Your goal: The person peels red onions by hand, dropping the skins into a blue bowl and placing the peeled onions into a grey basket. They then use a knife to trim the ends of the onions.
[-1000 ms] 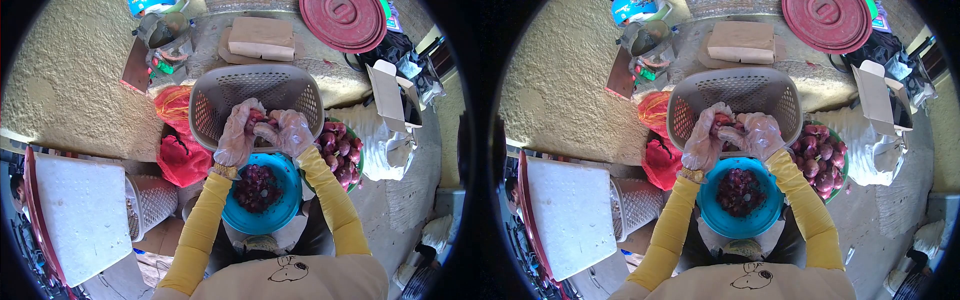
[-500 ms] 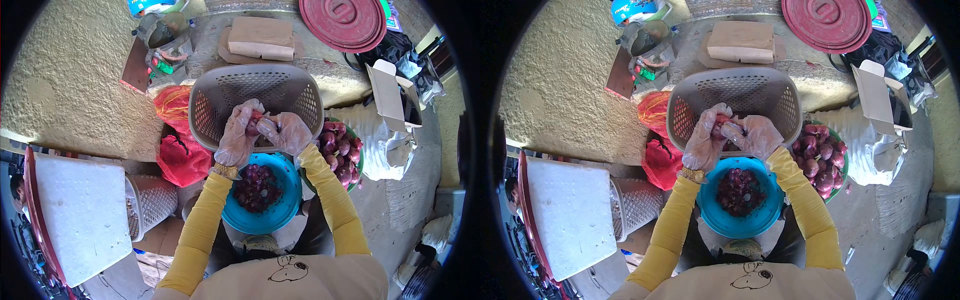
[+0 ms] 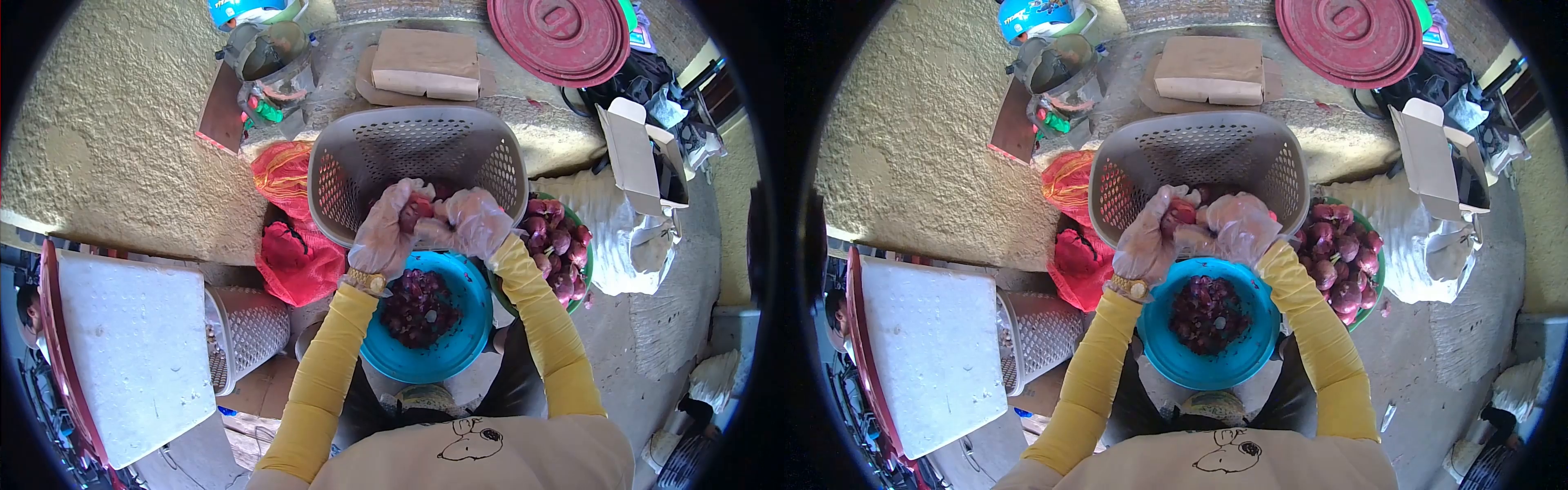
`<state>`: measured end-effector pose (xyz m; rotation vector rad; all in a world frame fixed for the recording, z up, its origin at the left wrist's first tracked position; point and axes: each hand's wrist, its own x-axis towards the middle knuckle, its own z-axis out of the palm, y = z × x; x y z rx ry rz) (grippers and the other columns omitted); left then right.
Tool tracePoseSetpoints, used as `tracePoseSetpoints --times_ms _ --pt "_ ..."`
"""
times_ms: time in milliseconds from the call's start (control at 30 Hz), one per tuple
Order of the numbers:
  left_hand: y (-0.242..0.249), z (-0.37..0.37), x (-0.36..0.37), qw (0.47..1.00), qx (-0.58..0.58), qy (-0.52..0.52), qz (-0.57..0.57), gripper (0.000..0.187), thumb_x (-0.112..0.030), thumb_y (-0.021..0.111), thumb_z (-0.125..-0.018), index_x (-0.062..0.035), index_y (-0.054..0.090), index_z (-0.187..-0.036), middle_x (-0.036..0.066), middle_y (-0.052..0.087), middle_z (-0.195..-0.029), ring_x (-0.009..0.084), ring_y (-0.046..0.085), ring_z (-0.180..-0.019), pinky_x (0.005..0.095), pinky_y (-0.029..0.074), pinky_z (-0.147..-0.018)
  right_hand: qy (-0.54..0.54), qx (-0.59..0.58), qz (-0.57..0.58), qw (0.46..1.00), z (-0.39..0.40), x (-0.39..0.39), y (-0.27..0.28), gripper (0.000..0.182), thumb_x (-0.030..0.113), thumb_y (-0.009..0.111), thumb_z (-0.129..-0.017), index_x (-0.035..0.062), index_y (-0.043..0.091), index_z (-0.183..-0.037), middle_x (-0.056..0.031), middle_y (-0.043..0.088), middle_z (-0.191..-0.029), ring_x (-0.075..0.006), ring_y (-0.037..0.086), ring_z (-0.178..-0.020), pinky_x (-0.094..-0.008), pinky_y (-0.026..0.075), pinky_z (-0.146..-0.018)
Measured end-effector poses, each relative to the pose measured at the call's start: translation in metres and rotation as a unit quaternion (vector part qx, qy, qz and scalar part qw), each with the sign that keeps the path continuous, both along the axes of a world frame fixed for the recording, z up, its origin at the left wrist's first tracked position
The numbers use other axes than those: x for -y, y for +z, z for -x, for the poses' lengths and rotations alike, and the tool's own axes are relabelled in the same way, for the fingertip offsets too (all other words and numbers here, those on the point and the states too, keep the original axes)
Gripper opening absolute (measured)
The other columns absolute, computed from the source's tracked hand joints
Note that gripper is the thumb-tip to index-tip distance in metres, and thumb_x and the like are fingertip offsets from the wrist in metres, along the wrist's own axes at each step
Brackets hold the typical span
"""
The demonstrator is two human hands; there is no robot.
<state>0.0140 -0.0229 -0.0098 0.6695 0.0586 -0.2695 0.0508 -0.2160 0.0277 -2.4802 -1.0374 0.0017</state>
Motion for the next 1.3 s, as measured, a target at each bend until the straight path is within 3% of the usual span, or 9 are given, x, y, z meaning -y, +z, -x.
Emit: tracePoseSetpoints --times_ms 167,333,500,767,867,1000,1133,1200,1300 --pt "0.006 -0.003 -0.004 0.991 -0.059 0.071 0.094 0.032 -0.032 0.061 -0.107 -0.0018 0.063 -0.117 0.015 0.065 -0.119 0.0328 0.065 -0.11 0.0469 0.059 -0.098 0.031 0.002 -0.003 1.0 0.005 -0.003 -0.012 0.055 0.063 0.068 -0.088 0.0083 0.072 -0.086 -0.0172 0.068 -0.074 -0.0404 0.069 -0.075 -0.0506 0.052 -0.071" --pt "0.014 -0.003 -0.012 0.994 -0.068 0.059 0.059 0.04 -0.038 0.055 -0.109 0.0009 0.062 -0.118 0.014 0.064 -0.118 0.0334 0.065 -0.11 0.0485 0.06 -0.097 0.09 -0.026 0.028 0.995 0.01 -0.006 0.013 0.062 0.07 0.071 -0.083 0.0095 0.072 -0.096 -0.0138 0.071 -0.076 -0.0369 0.071 -0.077 -0.0476 0.054 -0.07" --pt "0.018 -0.001 -0.005 0.996 -0.059 0.067 0.006 0.05 -0.044 0.047 -0.111 0.0036 0.064 -0.115 0.014 0.065 -0.116 0.0299 0.066 -0.109 0.0472 0.061 -0.095 -0.044 -0.006 -0.083 0.996 0.006 -0.005 0.001 0.065 0.066 0.083 -0.073 0.0091 0.073 -0.102 -0.0133 0.074 -0.082 -0.0355 0.073 -0.08 -0.045 0.056 -0.071" --pt "0.008 -0.004 -0.005 0.997 -0.063 0.018 -0.033 0.052 -0.048 0.048 -0.11 -0.0003 0.066 -0.12 0.011 0.069 -0.111 0.0233 0.07 -0.102 0.0393 0.062 -0.089 -0.059 0.012 0.015 0.998 0.002 0.0 -0.005 0.058 0.059 0.076 -0.079 0.0087 0.069 -0.107 -0.0149 0.068 -0.086 -0.0379 0.069 -0.087 -0.0492 0.054 -0.075" --pt "0.012 -0.004 -0.003 0.997 -0.074 0.028 0.002 0.051 -0.046 0.049 -0.11 0.0014 0.065 -0.115 0.016 0.069 -0.112 0.0307 0.071 -0.103 0.0472 0.062 -0.092 -0.066 0.018 0.032 0.997 0.003 -0.001 -0.005 0.058 0.06 0.075 -0.08 0.0085 0.068 -0.105 -0.0157 0.069 -0.088 -0.0384 0.069 -0.088 -0.0495 0.054 -0.076" --pt "0.012 -0.004 -0.004 0.998 -0.068 0.011 0.005 0.051 -0.046 0.048 -0.11 0.0016 0.065 -0.115 0.015 0.068 -0.112 0.0296 0.07 -0.102 0.0452 0.062 -0.09 -0.083 0.0 0.067 0.994 0.004 -0.004 0.0 0.06 0.064 0.073 -0.082 0.0086 0.07 -0.105 -0.0176 0.07 -0.089 -0.0396 0.07 -0.089 -0.0494 0.054 -0.078" --pt "0.006 -0.005 -0.005 0.999 -0.042 0.017 -0.01 0.05 -0.044 0.046 -0.111 0.0024 0.064 -0.114 0.015 0.066 -0.11 0.0274 0.068 -0.098 0.0424 0.062 -0.086 -0.078 -0.017 0.063 0.995 0.002 -0.005 -0.006 0.06 0.065 0.072 -0.084 0.0087 0.073 -0.106 -0.0174 0.071 -0.09 -0.0392 0.07 -0.09 -0.0495 0.054 -0.078" --pt "0.008 -0.005 -0.004 0.999 -0.04 0.02 -0.011 0.05 -0.044 0.045 -0.112 0.0028 0.064 -0.113 0.015 0.065 -0.11 0.0268 0.067 -0.097 0.0418 0.061 -0.085 -0.072 -0.048 -0.045 0.995 0.002 -0.003 -0.014 0.062 0.067 0.07 -0.086 0.0083 0.075 -0.106 -0.0167 0.071 -0.089 -0.0391 0.07 -0.088 -0.0498 0.054 -0.078" --pt "0.011 -0.003 -0.002 0.999 -0.026 0.029 -0.012 0.051 -0.046 0.05 -0.11 0.0022 0.067 -0.116 0.01 0.069 -0.104 0.0185 0.068 -0.094 0.0329 0.062 -0.083 -0.053 -0.03 -0.062 0.996 0.001 -0.004 -0.012 0.057 0.06 0.075 -0.087 0.0061 0.077 -0.105 -0.0166 0.073 -0.08 -0.0379 0.071 -0.077 -0.0479 0.056 -0.073"
